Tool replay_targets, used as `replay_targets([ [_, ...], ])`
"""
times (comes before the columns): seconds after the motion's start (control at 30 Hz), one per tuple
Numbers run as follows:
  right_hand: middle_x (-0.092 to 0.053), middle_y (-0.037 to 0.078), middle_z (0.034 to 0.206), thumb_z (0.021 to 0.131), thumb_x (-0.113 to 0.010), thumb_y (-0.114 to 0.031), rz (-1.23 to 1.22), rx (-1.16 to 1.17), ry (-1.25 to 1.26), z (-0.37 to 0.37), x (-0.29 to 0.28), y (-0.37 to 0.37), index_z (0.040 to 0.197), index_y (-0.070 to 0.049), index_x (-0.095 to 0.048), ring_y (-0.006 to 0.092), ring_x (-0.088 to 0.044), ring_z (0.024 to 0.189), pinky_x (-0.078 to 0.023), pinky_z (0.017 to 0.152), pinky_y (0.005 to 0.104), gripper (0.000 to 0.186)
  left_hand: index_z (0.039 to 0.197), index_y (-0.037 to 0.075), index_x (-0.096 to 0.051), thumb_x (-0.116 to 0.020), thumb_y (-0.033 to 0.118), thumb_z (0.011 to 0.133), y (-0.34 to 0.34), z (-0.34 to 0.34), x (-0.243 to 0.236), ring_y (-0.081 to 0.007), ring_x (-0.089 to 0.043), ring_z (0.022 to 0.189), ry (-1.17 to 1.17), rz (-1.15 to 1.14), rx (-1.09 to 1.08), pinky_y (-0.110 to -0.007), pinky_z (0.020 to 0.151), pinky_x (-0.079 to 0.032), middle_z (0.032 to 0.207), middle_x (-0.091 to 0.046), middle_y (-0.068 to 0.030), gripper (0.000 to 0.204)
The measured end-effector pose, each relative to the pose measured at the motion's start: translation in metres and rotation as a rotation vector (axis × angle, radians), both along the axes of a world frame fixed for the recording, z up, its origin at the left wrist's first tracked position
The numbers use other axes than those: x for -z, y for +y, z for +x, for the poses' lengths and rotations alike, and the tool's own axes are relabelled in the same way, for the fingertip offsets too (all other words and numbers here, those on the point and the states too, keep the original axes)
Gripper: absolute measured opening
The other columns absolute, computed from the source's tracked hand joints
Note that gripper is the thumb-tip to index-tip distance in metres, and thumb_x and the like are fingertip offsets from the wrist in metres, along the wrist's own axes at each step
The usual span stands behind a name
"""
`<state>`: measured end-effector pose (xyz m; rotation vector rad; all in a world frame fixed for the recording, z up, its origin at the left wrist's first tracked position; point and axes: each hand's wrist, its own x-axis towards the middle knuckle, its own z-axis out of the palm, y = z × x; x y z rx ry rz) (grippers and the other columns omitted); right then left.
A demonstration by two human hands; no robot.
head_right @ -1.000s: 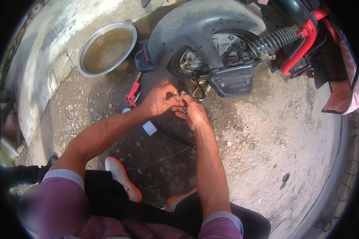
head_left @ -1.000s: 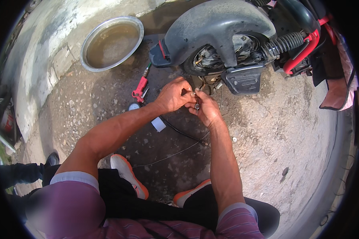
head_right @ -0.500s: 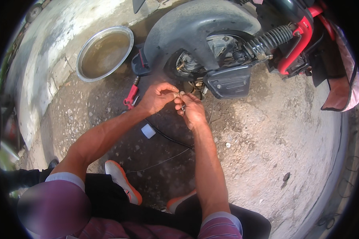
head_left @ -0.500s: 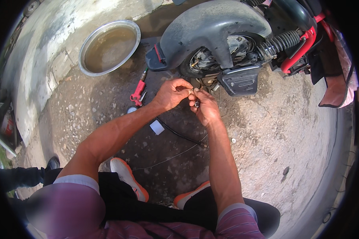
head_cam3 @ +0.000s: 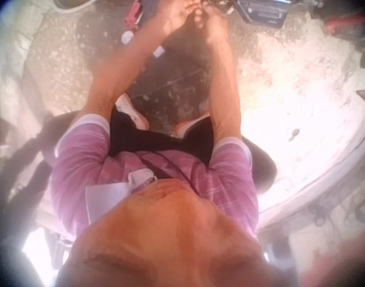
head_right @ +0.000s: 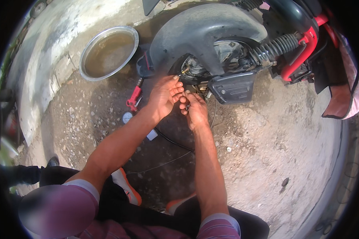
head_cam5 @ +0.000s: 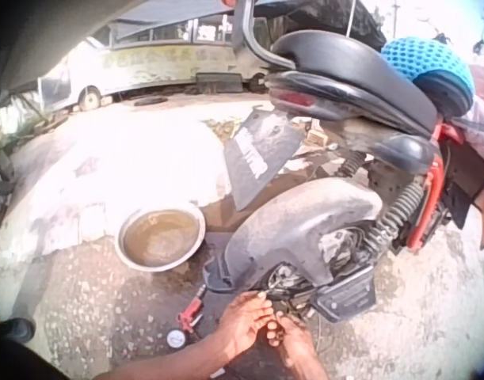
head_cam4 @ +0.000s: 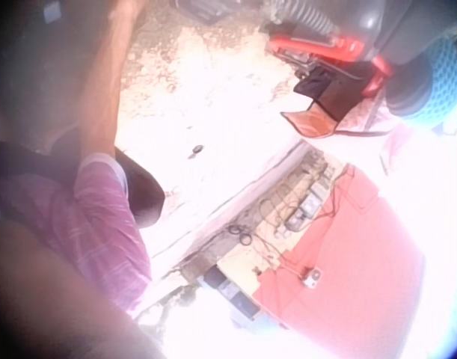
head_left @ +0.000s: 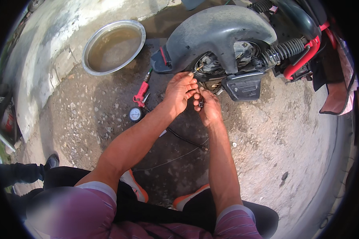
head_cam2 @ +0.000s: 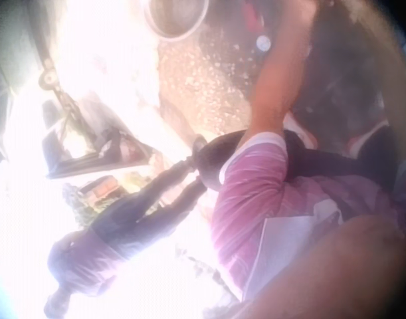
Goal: The person squats beside a motorcycle and applies a spray lubricant to the rear brake assembly. They then use a tire inflator to pressurize the rear tire, repeatedly attaching and detaching the inflator nozzle. Finally, they stand and walk through the workshop area.
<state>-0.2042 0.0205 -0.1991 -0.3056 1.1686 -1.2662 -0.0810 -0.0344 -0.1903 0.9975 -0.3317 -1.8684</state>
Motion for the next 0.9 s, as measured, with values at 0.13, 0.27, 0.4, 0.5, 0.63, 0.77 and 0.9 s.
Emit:
replay_targets([
  [0.13,-0.063,-0.002,0.077,0.101,-0.061,-0.023,-0.01,-0.004,-0.008,-0.004,0.007,0.0,0.094,-0.011,-0.065,0.0079,-0.055,0.06,-0.037,0.051,0.0223,0.015,0.114,0.009,-0.059,-0.071,0.02,0.095,-0.001,-0.012,0.0,-0.0174,-0.062,0.092,-0.015,0.047,-0.057,-0.033,0.072,-0.052,0.1,-0.064,-0.0045,0.025],
  [0.27,-0.063,-0.003,0.077,0.102,-0.06,-0.023,-0.001,0.007,-0.026,-0.006,0.01,0.0,0.095,-0.01,-0.066,0.0078,-0.054,0.06,-0.037,0.051,0.0224,0.015,0.114,0.01,-0.059,-0.071,0.02,0.095,-0.005,-0.019,-0.002,-0.019,-0.061,0.095,-0.009,0.107,-0.093,-0.035,0.071,-0.05,0.101,-0.064,-0.0053,0.025],
  [0.4,-0.062,-0.003,0.076,0.102,-0.059,-0.023,-0.017,0.005,-0.041,-0.007,0.009,-0.001,0.096,-0.009,-0.066,0.0077,-0.054,0.06,-0.037,0.051,0.022,0.016,0.117,0.01,-0.059,-0.07,0.019,0.095,-0.005,-0.019,-0.002,-0.0201,-0.061,0.094,0.029,0.11,-0.117,-0.04,0.079,-0.049,0.101,-0.063,-0.006,0.025],
  [0.5,-0.062,-0.003,0.076,0.102,-0.059,-0.023,-0.026,-0.001,-0.051,-0.007,0.01,-0.002,0.097,-0.008,-0.066,0.0075,-0.054,0.06,-0.037,0.051,0.0218,0.017,0.115,0.01,-0.06,-0.069,0.019,0.095,-0.005,-0.02,-0.002,-0.0204,-0.061,0.094,0.057,0.124,-0.143,-0.04,0.078,-0.05,0.101,-0.063,-0.0063,0.024],
  [0.63,-0.061,-0.002,0.076,0.103,-0.058,-0.022,-0.022,0.012,-0.046,-0.006,0.009,-0.002,0.097,-0.007,-0.066,0.0074,-0.054,0.061,-0.037,0.051,0.0216,0.019,0.114,0.01,-0.058,-0.071,0.02,0.095,-0.004,-0.022,0.0,-0.0212,-0.06,0.096,0.093,0.134,-0.173,-0.038,0.075,-0.05,0.104,-0.063,-0.0076,0.025],
  [0.77,-0.062,-0.002,0.076,0.102,-0.058,-0.022,-0.031,0.022,-0.054,-0.009,0.012,-0.001,0.096,-0.006,-0.066,0.0075,-0.054,0.061,-0.037,0.051,0.0215,0.018,0.116,0.01,-0.06,-0.07,0.018,0.095,-0.003,-0.028,-0.005,-0.0211,-0.061,0.093,0.077,0.159,-0.185,-0.039,0.076,-0.051,0.102,-0.063,-0.0073,0.024],
  [0.9,-0.062,-0.002,0.076,0.102,-0.059,-0.021,-0.035,0.012,-0.06,-0.007,0.007,-0.001,0.096,-0.006,-0.066,0.0077,-0.054,0.061,-0.038,0.051,0.0215,0.017,0.116,0.009,-0.06,-0.07,0.018,0.095,-0.001,-0.027,-0.001,-0.0201,-0.061,0.094,0.029,0.08,-0.163,-0.037,0.075,-0.051,0.101,-0.064,-0.007,0.025],
])
